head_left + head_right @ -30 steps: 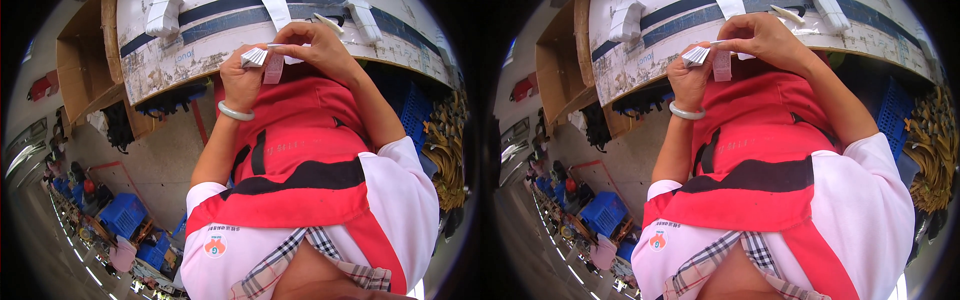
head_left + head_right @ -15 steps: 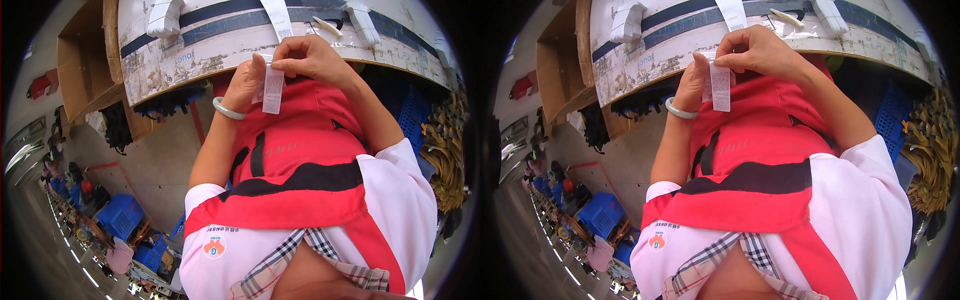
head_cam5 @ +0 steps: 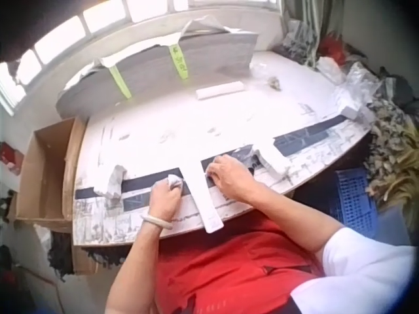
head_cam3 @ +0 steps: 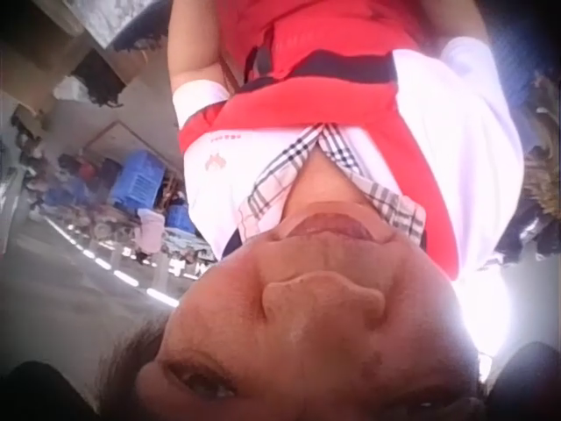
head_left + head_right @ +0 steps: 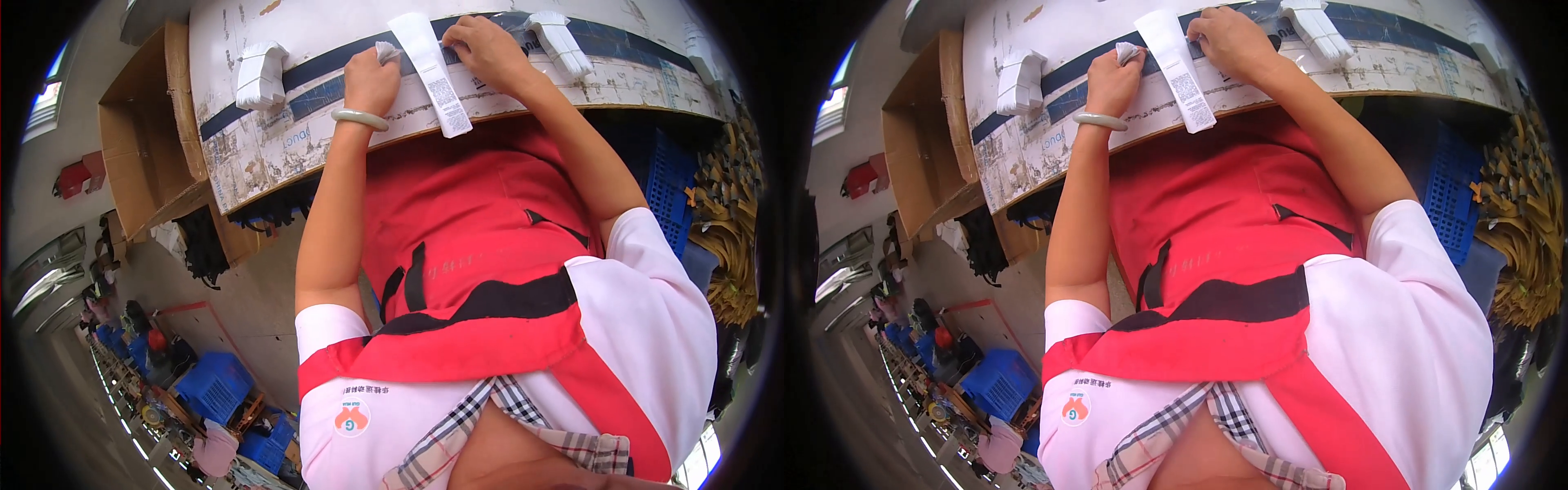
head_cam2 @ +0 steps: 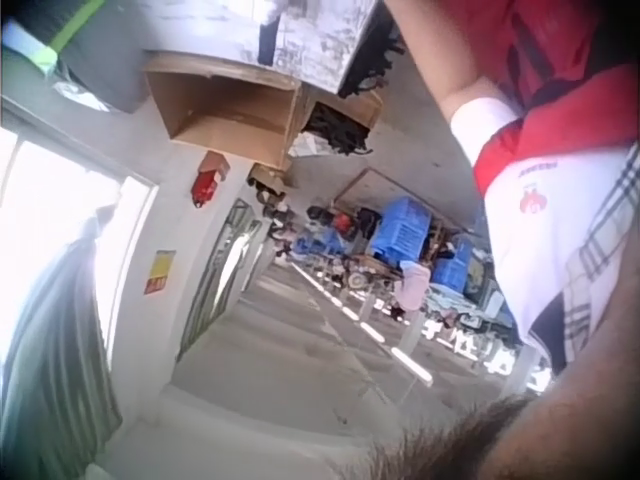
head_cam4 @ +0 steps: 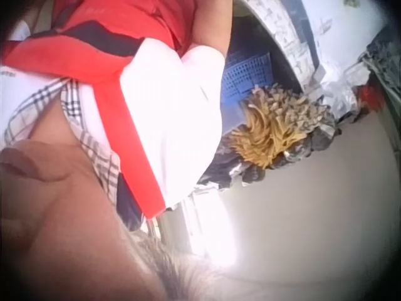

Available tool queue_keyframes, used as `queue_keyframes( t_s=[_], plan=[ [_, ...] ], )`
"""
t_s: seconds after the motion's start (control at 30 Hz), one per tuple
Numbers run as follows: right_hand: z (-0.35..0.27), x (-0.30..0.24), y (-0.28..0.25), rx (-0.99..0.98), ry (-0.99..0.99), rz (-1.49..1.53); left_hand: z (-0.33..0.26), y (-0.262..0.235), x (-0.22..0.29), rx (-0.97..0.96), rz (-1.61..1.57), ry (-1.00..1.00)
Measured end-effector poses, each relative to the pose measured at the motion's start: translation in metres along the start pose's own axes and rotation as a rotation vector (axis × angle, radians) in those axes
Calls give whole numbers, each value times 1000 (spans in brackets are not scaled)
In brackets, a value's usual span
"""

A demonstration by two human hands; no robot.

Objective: Folding and stacking instructional labels or manuals at an industrial workbench.

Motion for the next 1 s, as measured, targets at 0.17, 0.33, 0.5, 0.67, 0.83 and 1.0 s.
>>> queue_keyframes(
  t_s=[0.17,0.33,0.5,0.67,0.83,1.0],
  plan=[
    [-5,3,4,36,35,-1,14,12,25,-83,96,1],
    [-7,4,0,83,-8,71,7,15,35,-82,138,36],
    [-34,-16,-19,52,-97,13,-34,2,10,-143,104,-11],
    [-66,-41,-17,9,-152,-52,-84,5,31,-229,-2,99],
    [-56,-31,-19,-55,-139,-38,-92,3,35,-108,-142,62],
    [-26,-38,-24,218,-102,155,-97,1,20,-197,-539,-293]
  ],
)
Point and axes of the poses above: each hand's wrist, its own z-axis towards the middle knuckle, its own y-axis out of the palm, x = y × z, the point moved 4 cm from there along z, towards the middle knuckle, and after that the axes turned 6 degrees about x, right-handed, at the moved point
